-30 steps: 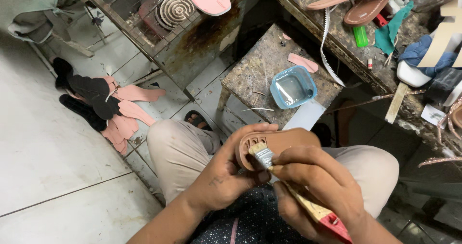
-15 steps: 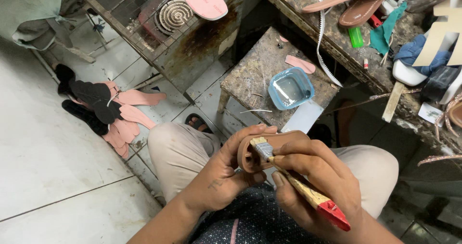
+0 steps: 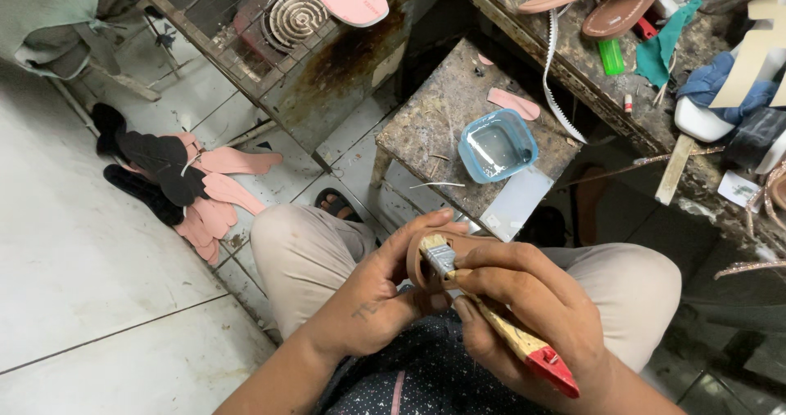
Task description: The person sits on the workshop floor and uses a brush to spread glue from a small container onto the underside of a shoe insole, working the liquid over the surface and into the perforated heel area, then reaches to a rack to place the finished insole with others and takes another insole to brush.
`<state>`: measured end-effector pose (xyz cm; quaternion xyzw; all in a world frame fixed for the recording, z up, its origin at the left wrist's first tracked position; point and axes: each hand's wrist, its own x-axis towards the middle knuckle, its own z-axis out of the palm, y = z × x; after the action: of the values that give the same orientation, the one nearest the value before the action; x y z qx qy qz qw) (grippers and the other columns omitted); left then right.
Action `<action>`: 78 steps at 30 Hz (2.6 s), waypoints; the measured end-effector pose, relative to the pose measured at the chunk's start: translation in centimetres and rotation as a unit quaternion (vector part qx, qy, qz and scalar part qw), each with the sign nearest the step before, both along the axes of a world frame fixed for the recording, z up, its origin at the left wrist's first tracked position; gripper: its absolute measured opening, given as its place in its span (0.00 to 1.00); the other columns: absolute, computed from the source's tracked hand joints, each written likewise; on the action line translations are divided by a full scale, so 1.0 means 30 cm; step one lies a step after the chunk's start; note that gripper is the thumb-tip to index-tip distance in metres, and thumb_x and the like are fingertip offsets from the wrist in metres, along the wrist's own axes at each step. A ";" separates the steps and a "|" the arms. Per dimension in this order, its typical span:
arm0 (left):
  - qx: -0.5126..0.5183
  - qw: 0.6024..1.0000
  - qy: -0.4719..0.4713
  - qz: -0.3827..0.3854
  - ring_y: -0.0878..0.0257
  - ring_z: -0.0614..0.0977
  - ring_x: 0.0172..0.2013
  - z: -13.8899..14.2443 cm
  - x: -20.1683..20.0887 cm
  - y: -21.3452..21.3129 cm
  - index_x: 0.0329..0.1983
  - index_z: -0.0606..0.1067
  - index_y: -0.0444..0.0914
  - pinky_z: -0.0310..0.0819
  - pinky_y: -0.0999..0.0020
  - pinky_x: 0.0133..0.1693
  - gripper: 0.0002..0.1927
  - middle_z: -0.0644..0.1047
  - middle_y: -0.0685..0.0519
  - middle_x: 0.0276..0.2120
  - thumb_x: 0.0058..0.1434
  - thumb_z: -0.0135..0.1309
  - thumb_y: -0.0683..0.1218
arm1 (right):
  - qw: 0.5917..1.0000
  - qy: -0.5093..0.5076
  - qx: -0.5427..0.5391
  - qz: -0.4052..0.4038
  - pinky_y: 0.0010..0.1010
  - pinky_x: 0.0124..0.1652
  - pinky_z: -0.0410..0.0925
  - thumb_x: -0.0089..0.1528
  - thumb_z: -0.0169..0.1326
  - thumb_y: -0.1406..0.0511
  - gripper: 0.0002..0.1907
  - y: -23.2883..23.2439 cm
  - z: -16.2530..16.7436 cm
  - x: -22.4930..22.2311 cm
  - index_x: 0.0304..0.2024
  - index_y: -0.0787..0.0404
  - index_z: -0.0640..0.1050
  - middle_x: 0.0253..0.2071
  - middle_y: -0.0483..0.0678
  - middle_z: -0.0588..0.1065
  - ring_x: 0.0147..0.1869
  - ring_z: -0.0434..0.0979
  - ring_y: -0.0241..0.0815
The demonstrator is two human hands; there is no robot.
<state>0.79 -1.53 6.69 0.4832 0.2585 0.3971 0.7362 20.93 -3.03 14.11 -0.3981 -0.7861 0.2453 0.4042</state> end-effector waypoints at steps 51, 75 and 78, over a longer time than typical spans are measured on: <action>0.002 0.996 0.002 0.090 0.59 0.71 0.67 -0.075 -0.045 0.020 0.77 0.56 0.34 0.67 0.63 0.68 0.39 0.67 0.44 0.70 0.65 0.59 0.36 | 0.994 -0.057 -0.012 -0.095 0.30 0.51 0.74 0.56 0.60 0.74 0.17 0.170 -0.112 0.157 0.48 0.61 0.78 0.53 0.51 0.76 0.54 0.80 0.41; -0.011 0.982 -0.082 0.172 0.56 0.75 0.63 -0.118 -0.065 0.045 0.79 0.52 0.41 0.79 0.59 0.58 0.39 0.67 0.43 0.70 0.69 0.56 0.47 | 0.971 -0.148 0.009 -0.186 0.34 0.47 0.72 0.61 0.64 0.70 0.12 0.305 -0.338 0.257 0.46 0.61 0.77 0.43 0.52 0.78 0.46 0.79 0.48; 0.007 0.986 -0.074 0.150 0.56 0.73 0.65 -0.115 -0.052 0.042 0.81 0.51 0.42 0.76 0.60 0.61 0.39 0.67 0.43 0.71 0.71 0.54 0.46 | 0.960 -0.071 -0.179 -0.203 0.30 0.39 0.73 0.64 0.61 0.67 0.08 0.266 -0.302 0.238 0.43 0.62 0.77 0.39 0.52 0.79 0.39 0.82 0.43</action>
<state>-0.77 -0.26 3.25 0.4136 0.2701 0.5399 0.6816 28.07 4.95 5.04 -0.6318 -0.6585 0.2657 0.3107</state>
